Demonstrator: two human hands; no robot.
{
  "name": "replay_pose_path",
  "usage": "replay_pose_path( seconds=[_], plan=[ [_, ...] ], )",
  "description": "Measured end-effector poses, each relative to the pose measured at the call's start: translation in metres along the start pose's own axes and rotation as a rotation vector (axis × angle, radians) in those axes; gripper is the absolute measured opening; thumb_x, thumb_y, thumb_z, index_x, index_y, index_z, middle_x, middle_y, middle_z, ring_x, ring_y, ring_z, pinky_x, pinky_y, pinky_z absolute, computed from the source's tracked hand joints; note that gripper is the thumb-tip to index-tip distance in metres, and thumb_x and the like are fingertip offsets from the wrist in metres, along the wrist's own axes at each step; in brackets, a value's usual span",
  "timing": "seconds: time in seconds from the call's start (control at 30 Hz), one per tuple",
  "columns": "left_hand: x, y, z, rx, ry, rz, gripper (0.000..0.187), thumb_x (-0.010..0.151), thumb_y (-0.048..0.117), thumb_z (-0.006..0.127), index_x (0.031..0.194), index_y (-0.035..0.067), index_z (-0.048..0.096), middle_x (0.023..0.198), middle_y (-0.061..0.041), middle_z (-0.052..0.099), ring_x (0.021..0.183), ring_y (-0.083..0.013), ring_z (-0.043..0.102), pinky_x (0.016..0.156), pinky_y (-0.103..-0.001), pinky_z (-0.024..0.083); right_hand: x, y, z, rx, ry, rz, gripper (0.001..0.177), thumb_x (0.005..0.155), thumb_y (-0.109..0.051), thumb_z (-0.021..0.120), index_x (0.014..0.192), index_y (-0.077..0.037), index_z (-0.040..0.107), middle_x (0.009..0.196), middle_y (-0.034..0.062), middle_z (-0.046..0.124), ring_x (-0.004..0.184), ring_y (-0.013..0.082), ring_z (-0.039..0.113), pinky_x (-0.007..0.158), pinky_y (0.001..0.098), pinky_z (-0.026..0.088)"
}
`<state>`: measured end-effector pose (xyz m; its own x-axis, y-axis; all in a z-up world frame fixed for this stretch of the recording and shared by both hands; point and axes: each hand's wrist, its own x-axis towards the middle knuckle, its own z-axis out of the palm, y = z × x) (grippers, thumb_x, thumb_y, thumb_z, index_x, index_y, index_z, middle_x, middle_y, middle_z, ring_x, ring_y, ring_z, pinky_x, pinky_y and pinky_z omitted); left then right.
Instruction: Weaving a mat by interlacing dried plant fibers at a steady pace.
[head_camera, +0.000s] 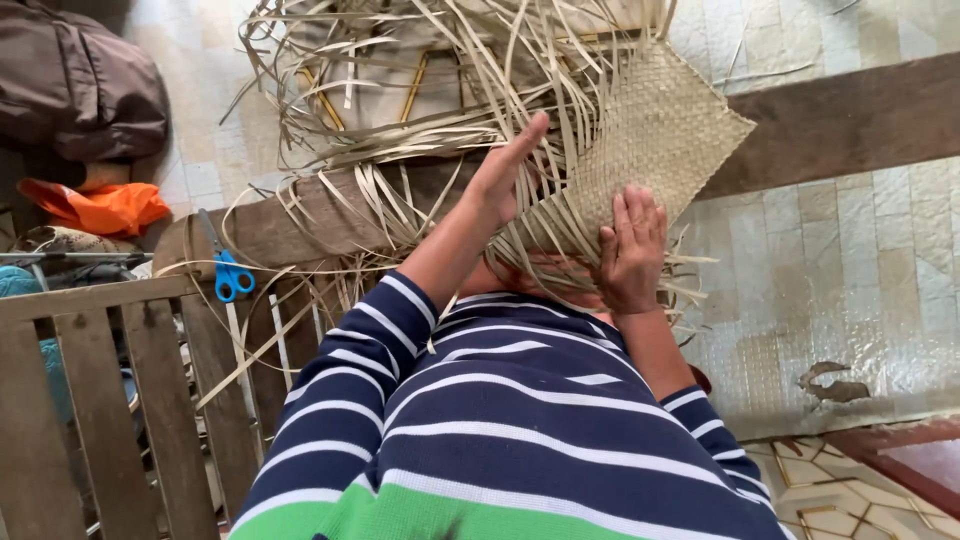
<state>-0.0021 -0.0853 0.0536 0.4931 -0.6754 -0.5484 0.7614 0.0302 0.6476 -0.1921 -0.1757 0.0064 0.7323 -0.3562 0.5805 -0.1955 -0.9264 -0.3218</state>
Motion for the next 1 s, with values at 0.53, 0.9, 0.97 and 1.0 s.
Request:
replay_pose_path(
  seconds=[0.53, 0.9, 0.97, 1.0],
  plan=[
    [-0.006, 0.054, -0.050, -0.620, -0.035, 0.601, 0.083, 0.071, 0.014, 0.068, 0.137, 0.032, 0.021, 0.137, -0.021, 0.036, 0.113, -0.0383, 0.046, 0.086, -0.042, 0.052, 0.040, 0.003, -0.031, 0.030, -0.062, 0.136, 0.014, 0.086, -0.007, 0.059, 0.098, -0.002, 0.061, 0.107, 0.0083, 0.057, 0.101, 0.0253, 0.048, 0.092, 0.0364, 0.034],
    [-0.015, 0.100, -0.082, 0.182, 0.181, 0.427, 0.066, 0.068, 0.047, 0.064, 0.112, 0.005, 0.040, 0.111, -0.011, 0.044, 0.052, -0.0063, 0.056, 0.038, -0.013, 0.044, 0.044, -0.007, -0.029, -0.073, -0.037, 0.157, 0.017, 0.084, -0.004, 0.055, 0.101, -0.003, 0.058, 0.106, 0.0110, 0.053, 0.097, 0.0281, 0.047, 0.090, 0.0378, 0.034],
    [-0.042, 0.101, -0.081, 0.364, 0.210, 0.413, 0.067, 0.060, 0.059, 0.062, 0.089, 0.000, 0.047, 0.077, -0.005, 0.055, 0.064, -0.0111, 0.060, 0.043, -0.016, 0.049, 0.052, -0.006, -0.031, -0.075, -0.075, 0.194, 0.017, 0.083, -0.005, 0.055, 0.100, -0.003, 0.059, 0.106, 0.0103, 0.052, 0.098, 0.0275, 0.046, 0.090, 0.0371, 0.033],
    [-0.054, 0.090, -0.084, 0.581, 0.306, 0.427, 0.042, 0.073, 0.042, 0.060, 0.089, 0.003, 0.057, 0.076, -0.002, 0.059, 0.064, -0.0083, 0.058, 0.052, -0.017, 0.050, 0.055, -0.004, -0.033, -0.008, -0.084, 0.150, 0.017, 0.080, 0.000, 0.057, 0.097, -0.002, 0.059, 0.103, 0.0110, 0.054, 0.095, 0.0275, 0.047, 0.088, 0.0369, 0.035]
  ],
)
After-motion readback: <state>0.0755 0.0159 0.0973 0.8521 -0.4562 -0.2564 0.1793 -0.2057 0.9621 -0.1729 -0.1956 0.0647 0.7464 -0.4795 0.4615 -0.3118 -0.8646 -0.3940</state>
